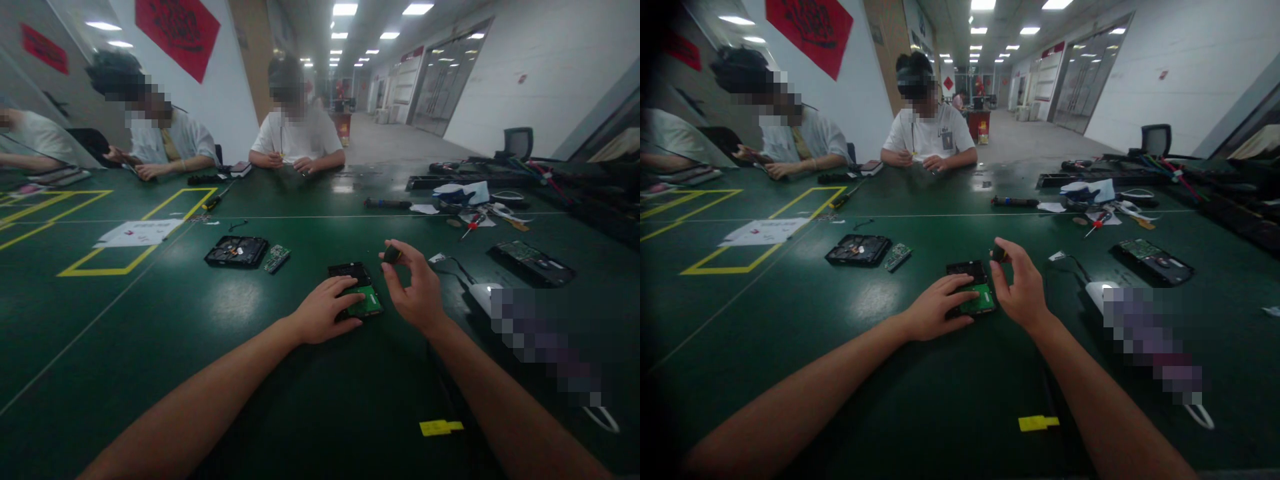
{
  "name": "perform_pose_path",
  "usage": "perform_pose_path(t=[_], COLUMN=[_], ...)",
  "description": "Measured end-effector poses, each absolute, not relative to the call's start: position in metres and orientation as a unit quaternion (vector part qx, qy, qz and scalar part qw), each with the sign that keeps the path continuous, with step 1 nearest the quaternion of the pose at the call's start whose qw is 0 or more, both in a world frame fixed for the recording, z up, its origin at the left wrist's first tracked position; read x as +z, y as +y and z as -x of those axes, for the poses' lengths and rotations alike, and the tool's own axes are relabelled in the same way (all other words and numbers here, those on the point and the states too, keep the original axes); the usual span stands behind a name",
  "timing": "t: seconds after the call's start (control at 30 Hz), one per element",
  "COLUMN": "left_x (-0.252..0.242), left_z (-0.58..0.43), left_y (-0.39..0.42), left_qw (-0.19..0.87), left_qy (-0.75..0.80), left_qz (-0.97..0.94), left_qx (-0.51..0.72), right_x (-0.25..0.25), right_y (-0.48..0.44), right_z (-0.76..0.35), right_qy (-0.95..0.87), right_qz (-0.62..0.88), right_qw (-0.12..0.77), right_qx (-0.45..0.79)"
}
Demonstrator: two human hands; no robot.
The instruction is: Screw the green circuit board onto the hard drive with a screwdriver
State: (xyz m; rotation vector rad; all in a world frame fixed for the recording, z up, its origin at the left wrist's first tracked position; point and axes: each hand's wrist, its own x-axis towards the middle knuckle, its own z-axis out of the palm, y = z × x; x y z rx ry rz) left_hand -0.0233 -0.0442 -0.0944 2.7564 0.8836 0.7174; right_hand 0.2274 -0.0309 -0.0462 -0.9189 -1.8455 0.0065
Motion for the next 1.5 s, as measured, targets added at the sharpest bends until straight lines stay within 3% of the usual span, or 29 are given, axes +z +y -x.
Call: perform_pose_path(t=[0.17,0.63,1.3,1.5], left_x=[-0.0967,-0.0932,-0.0937,-0.0949], left_z=[0.0238,0.0235,0.0235,0.0232], left_y=[-0.0438,-0.0448,-0.0442,-0.0440], left_qw=[0.081,0.091,0.089,0.076], left_qy=[0.293,0.293,0.291,0.295], left_qz=[-0.920,-0.920,-0.921,-0.922], left_qx=[0.246,0.245,0.245,0.240], right_x=[-0.0401,-0.0481,-0.0443,-0.0482], right_y=[-0.0315,-0.0293,-0.0294,-0.0296], right_z=[-0.2261,-0.2276,-0.2292,-0.2275], right_qy=[-0.764,-0.754,-0.729,-0.757], right_qz=[0.382,0.396,0.408,0.398], right_qw=[0.517,0.524,0.543,0.518], right_qx=[-0.048,-0.013,-0.078,0.016])
